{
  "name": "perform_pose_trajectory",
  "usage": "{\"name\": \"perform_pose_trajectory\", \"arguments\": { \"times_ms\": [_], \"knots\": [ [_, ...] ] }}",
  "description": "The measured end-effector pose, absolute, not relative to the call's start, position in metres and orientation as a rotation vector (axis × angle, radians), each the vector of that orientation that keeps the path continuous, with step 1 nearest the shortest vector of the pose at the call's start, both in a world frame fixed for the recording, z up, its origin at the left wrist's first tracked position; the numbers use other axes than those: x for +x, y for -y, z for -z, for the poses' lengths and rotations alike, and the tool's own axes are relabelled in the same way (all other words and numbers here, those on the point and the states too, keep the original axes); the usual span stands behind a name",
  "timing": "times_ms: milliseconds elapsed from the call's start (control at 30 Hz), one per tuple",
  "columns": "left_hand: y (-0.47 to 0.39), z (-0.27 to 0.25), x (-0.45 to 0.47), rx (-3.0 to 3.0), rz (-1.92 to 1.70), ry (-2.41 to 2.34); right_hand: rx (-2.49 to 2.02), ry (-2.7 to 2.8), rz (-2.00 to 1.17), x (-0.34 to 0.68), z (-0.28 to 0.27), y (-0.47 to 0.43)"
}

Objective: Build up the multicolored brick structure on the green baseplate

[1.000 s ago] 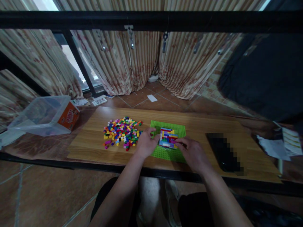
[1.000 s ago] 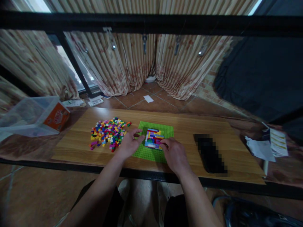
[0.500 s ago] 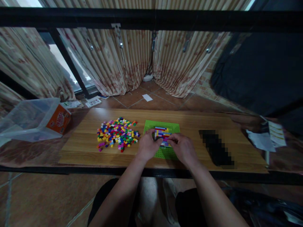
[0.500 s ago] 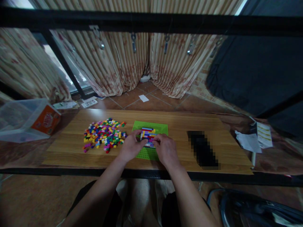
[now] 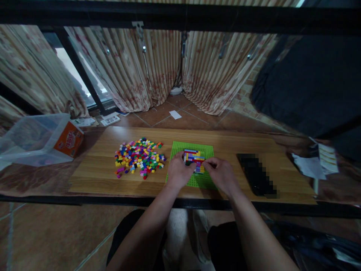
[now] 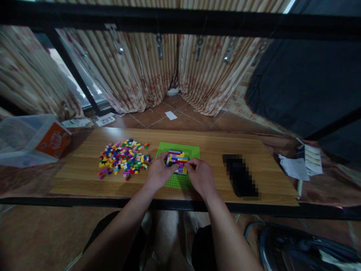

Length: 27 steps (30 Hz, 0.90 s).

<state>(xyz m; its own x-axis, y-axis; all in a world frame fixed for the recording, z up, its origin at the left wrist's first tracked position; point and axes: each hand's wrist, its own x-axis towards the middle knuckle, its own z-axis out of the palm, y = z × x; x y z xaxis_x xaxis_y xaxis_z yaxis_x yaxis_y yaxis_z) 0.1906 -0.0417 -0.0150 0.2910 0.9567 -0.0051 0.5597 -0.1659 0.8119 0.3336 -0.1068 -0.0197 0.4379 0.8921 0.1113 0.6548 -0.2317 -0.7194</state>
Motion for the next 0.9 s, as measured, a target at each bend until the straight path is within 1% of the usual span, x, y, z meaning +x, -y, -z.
{"name": "perform_pose_trajectory", "arguments": {
  "times_ms": [533, 900],
  "knots": [
    [0.0418, 0.0098, 0.1901, 1.837, -0.634, -1.369, -2.001, 1.193, -0.587, 0.3354, 0.0220, 0.1031],
    [0.0424, 0.0091, 0.1910, 1.835, -0.623, -1.401, -1.965, 1.084, -0.609, 0.3358, 0.0253, 0.1000]
  ]
}}
